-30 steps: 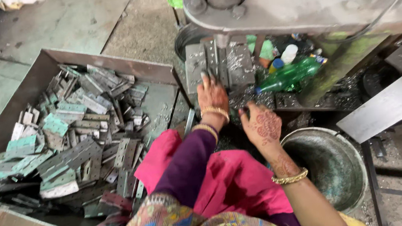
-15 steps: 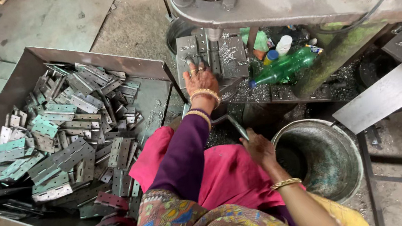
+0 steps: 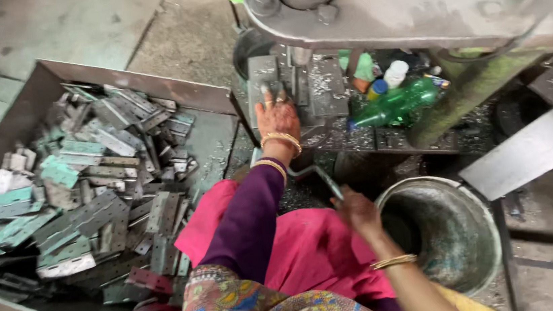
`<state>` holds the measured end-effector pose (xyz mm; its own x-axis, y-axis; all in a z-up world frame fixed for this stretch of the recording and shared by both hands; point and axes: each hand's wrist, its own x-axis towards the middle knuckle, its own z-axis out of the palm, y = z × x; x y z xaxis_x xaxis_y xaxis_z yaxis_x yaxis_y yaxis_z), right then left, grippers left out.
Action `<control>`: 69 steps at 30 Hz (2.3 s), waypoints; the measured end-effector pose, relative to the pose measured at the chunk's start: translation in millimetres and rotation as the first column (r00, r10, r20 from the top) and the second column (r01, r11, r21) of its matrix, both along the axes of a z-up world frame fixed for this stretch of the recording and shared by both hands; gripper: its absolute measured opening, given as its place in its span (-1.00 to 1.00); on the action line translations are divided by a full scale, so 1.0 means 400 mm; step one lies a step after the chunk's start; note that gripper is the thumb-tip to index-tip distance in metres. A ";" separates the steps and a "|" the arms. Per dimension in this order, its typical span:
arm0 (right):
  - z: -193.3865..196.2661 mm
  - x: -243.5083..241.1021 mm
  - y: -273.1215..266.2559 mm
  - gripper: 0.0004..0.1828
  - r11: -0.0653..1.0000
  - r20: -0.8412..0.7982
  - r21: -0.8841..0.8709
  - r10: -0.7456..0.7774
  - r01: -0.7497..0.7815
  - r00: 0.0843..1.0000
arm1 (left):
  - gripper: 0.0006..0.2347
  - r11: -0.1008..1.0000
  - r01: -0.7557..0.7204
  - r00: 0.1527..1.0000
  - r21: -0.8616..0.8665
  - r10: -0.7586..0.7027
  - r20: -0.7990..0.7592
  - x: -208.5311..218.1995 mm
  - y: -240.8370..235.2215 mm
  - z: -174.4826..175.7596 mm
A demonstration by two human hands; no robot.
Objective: The person picks up a metal bracket from a bin, places it under a pressing machine, and uses a lever to punch holes into the metal piece repeatedly.
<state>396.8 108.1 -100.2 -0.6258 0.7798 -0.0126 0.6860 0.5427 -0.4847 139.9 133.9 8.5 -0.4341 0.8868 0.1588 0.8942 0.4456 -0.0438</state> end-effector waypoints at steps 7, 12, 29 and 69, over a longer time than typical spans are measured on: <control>0.109 -0.034 0.051 -0.64 0.991 0.296 0.077 0.080 -0.107 0.952 | -0.69 0.996 -0.035 0.998 -0.082 0.039 0.056 -0.040 0.078 -0.025; -0.013 0.036 -0.030 -0.62 1.000 -0.046 -0.006 0.012 -0.013 0.999 | -0.60 0.997 0.002 0.998 0.072 0.002 -0.059 -0.028 0.056 -0.027; 0.154 -0.029 -0.020 -0.55 0.998 0.193 0.070 -0.010 -0.003 0.981 | -0.67 0.998 0.017 0.999 -0.062 -0.014 0.051 -0.034 0.055 0.006; 0.076 -0.011 0.028 -0.64 0.986 0.195 0.127 0.085 -0.111 0.977 | -0.67 1.000 0.003 0.997 0.005 -0.003 0.078 0.038 -0.026 0.022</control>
<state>392.5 119.4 -69.8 -0.6959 0.7172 -0.0351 0.6979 0.6641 -0.2683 155.1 123.7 17.5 -0.4424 0.8875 0.1289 0.8963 0.4426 0.0283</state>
